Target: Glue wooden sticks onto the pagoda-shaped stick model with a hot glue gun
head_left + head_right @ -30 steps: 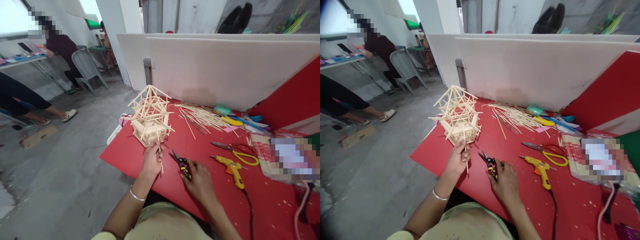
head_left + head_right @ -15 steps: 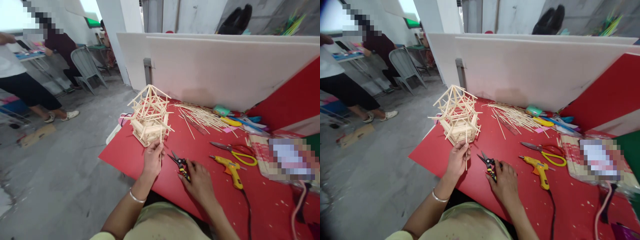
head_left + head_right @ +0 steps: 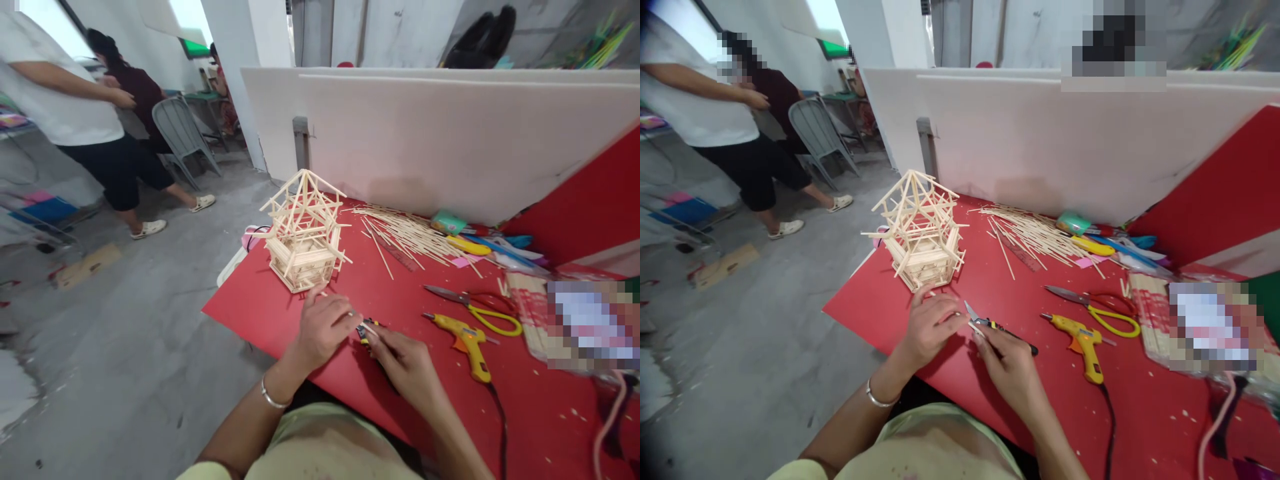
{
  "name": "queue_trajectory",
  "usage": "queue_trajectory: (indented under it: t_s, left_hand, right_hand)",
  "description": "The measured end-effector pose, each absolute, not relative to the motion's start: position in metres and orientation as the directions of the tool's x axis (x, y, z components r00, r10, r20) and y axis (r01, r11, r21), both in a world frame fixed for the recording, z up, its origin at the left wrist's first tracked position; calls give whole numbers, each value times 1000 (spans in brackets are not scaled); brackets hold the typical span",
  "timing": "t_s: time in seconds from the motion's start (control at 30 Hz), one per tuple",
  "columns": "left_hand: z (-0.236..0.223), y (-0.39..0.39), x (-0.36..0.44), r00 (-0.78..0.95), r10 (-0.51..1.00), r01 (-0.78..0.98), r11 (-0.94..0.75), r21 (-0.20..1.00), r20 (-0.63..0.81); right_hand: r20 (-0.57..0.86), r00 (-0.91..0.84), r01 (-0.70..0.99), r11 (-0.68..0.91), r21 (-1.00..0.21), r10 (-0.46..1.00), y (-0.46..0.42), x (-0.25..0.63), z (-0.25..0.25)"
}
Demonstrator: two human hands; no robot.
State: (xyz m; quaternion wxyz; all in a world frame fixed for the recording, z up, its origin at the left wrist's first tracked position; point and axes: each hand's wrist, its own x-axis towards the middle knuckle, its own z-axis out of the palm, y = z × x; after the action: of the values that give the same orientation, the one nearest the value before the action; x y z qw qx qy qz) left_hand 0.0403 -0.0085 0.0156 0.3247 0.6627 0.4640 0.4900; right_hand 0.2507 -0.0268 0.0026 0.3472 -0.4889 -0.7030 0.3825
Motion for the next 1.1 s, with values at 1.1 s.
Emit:
queue_trajectory:
  t_s: [1.1]
  left_hand:
    - [0,37,42,-286,908,-603,77,794,-305]
  right_hand:
    - [-62,-395,221,30,-975,917,-8,175,-23]
